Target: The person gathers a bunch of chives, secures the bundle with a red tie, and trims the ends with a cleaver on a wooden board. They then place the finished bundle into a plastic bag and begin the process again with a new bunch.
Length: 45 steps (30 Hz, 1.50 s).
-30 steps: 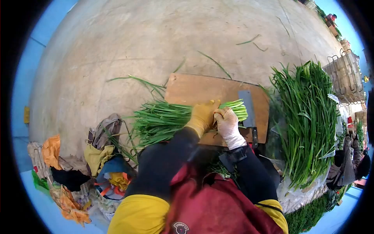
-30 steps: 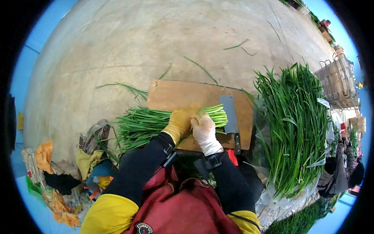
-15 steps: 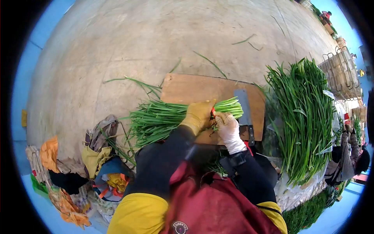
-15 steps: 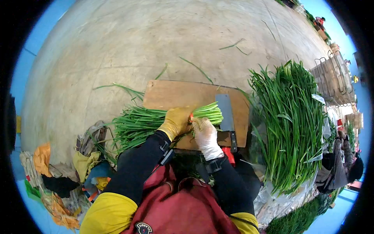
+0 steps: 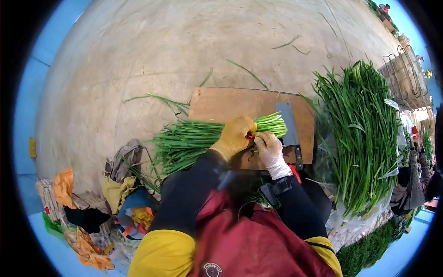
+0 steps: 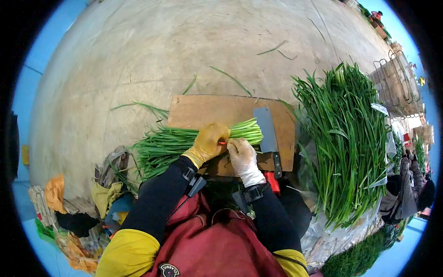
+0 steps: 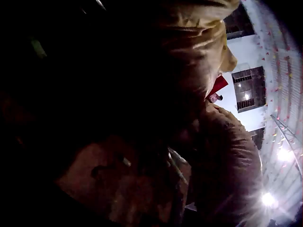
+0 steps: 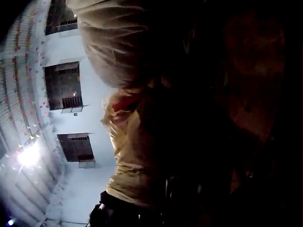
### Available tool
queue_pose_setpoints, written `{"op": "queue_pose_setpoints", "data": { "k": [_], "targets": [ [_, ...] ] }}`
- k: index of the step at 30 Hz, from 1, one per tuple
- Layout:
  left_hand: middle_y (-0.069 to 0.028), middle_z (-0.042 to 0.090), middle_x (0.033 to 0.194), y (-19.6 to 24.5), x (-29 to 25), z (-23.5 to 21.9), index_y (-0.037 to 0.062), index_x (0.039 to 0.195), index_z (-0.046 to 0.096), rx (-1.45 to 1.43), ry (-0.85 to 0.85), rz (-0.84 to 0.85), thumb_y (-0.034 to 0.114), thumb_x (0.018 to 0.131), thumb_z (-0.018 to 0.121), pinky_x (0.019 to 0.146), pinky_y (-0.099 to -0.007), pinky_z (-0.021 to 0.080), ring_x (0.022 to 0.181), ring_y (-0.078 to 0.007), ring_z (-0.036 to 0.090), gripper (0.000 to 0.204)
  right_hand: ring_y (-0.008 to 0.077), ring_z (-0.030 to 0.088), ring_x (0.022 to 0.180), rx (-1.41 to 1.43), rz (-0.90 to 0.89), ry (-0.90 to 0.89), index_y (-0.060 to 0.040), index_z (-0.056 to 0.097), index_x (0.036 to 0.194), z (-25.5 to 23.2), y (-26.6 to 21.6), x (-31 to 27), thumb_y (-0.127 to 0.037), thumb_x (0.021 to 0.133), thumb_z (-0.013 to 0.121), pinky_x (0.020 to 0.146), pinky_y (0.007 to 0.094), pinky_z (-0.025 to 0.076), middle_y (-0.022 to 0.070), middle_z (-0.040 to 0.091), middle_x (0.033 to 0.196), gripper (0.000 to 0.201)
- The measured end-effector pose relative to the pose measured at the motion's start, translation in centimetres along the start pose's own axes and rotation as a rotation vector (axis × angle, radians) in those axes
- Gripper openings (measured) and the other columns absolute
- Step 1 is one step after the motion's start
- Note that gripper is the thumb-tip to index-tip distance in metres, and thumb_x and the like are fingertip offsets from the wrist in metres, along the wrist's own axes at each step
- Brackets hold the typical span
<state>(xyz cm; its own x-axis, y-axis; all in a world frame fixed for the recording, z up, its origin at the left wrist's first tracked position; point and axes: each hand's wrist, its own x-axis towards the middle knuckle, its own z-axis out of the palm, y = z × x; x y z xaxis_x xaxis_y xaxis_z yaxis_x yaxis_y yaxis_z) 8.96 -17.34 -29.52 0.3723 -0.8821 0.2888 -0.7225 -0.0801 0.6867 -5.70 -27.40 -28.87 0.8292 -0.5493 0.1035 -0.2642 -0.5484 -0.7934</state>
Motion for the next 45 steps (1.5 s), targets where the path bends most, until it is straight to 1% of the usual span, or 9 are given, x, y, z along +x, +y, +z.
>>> {"op": "queue_pose_setpoints", "data": {
  "k": [7, 10, 13, 16, 22, 28, 34, 38, 45],
  "targets": [
    [-0.0089, 0.069, 0.090, -0.6, -0.1, 0.2, 0.0055, 0.079, 0.062, -0.214, 0.168, 0.119, -0.003, 0.066, 0.070, 0.079, -0.0360, 0.052, 0.088, -0.0302, 0.066, 0.017, 0.0242, 0.065, 0.083, 0.338, 0.208, -0.012, -0.0044, 0.071, 0.102, 0.9, 1.0, 0.0, -0.014, 0.087, 0.066, 0.076, 0.0326, 0.051, 0.0110, 0.066, 0.090, 0.018],
    [-0.0090, 0.071, 0.092, -1.6, -0.2, 0.3, 0.0040, 0.083, 0.065, -0.231, 0.131, 0.104, -0.004, 0.071, 0.069, 0.076, -0.0358, 0.053, 0.087, -0.0283, 0.067, 0.015, 0.0106, 0.062, 0.074, 0.398, 0.241, -0.066, 0.0007, 0.069, 0.099, 0.3, 0.3, 0.0, -0.007, 0.093, 0.060, 0.069, 0.0246, 0.051, 0.0037, 0.062, 0.091, 0.013],
    [-0.0096, 0.071, 0.093, -1.4, -0.4, 0.6, 0.0026, 0.086, 0.067, -0.238, 0.236, 0.073, -0.003, 0.076, 0.067, 0.073, -0.0350, 0.054, 0.082, -0.0265, 0.068, 0.011, 0.0117, 0.062, 0.074, 0.460, 0.224, -0.038, 0.0002, 0.069, 0.100, 0.8, 0.9, 0.1, -0.006, 0.093, 0.060, 0.070, 0.0245, 0.051, 0.0043, 0.061, 0.089, 0.014],
    [-0.0111, 0.072, 0.090, -0.3, -0.3, 0.1, 0.0012, 0.085, 0.069, -0.378, 0.183, -0.148, 0.000, 0.082, 0.064, 0.071, -0.0331, 0.053, 0.078, -0.0253, 0.069, 0.006, 0.0121, 0.063, 0.073, 0.295, 0.097, -0.018, -0.0006, 0.069, 0.102, 0.6, 1.1, 0.3, -0.005, 0.092, 0.060, 0.070, 0.0244, 0.051, 0.0046, 0.060, 0.087, 0.014],
    [-0.0143, 0.068, 0.076, -0.9, 0.5, 0.3, 0.0030, 0.076, 0.066, -0.145, 0.082, -0.270, 0.010, 0.089, 0.056, 0.066, -0.0347, 0.051, 0.072, -0.0296, 0.067, 0.018, 0.0154, 0.064, 0.076, 0.366, 0.112, -0.050, -0.0038, 0.070, 0.103, 0.7, 1.0, -0.1, -0.003, 0.088, 0.063, 0.071, 0.0277, 0.051, 0.0064, 0.063, 0.088, 0.017],
    [-0.0165, 0.065, 0.075, -1.6, 1.0, 1.1, 0.0055, 0.078, 0.067, -0.062, -0.005, -0.448, 0.022, 0.092, 0.057, 0.064, -0.0381, 0.049, 0.070, -0.0325, 0.066, 0.024, 0.0287, 0.064, 0.087, 0.150, -0.085, 0.104, -0.0088, 0.070, 0.104, 0.9, -0.2, 0.4, -0.006, 0.084, 0.068, 0.077, 0.0350, 0.051, 0.0123, 0.066, 0.095, 0.020],
    [-0.0196, 0.064, 0.075, -1.6, 1.1, 1.0, 0.0049, 0.080, 0.067, -0.032, -0.036, -0.482, 0.035, 0.094, 0.057, 0.061, -0.0411, 0.047, 0.069, -0.0355, 0.064, 0.035, 0.0249, 0.065, 0.082, 0.233, -0.214, 0.148, -0.0070, 0.070, 0.100, 1.2, -1.0, 1.7, 0.000, 0.082, 0.066, 0.073, 0.0324, 0.052, 0.0099, 0.065, 0.092, 0.020],
    [-0.0180, 0.064, 0.073, -0.9, 1.4, 0.2, 0.0055, 0.077, 0.067, -0.019, -0.054, -0.478, 0.041, 0.095, 0.055, 0.061, -0.0400, 0.047, 0.066, -0.0333, 0.063, 0.041, 0.0118, 0.060, 0.067, 0.580, 0.173, -0.118, -0.0037, 0.070, 0.098, 0.7, -0.1, 1.5, 0.004, 0.085, 0.062, 0.064, 0.0239, 0.049, 0.0048, 0.062, 0.088, 0.018],
    [-0.0109, 0.069, 0.072, -3.3, 1.4, 1.6, 0.0087, 0.073, 0.069, -0.047, -0.104, -0.518, 0.042, 0.096, 0.054, 0.062, -0.0374, 0.049, 0.064, -0.0289, 0.064, 0.042, 0.0094, 0.058, 0.062, 0.624, 0.279, -0.190, -0.0033, 0.070, 0.099, 0.6, 1.0, 1.2, 0.003, 0.086, 0.063, 0.058, 0.0232, 0.049, 0.0050, 0.062, 0.091, 0.017]
  ]
}}
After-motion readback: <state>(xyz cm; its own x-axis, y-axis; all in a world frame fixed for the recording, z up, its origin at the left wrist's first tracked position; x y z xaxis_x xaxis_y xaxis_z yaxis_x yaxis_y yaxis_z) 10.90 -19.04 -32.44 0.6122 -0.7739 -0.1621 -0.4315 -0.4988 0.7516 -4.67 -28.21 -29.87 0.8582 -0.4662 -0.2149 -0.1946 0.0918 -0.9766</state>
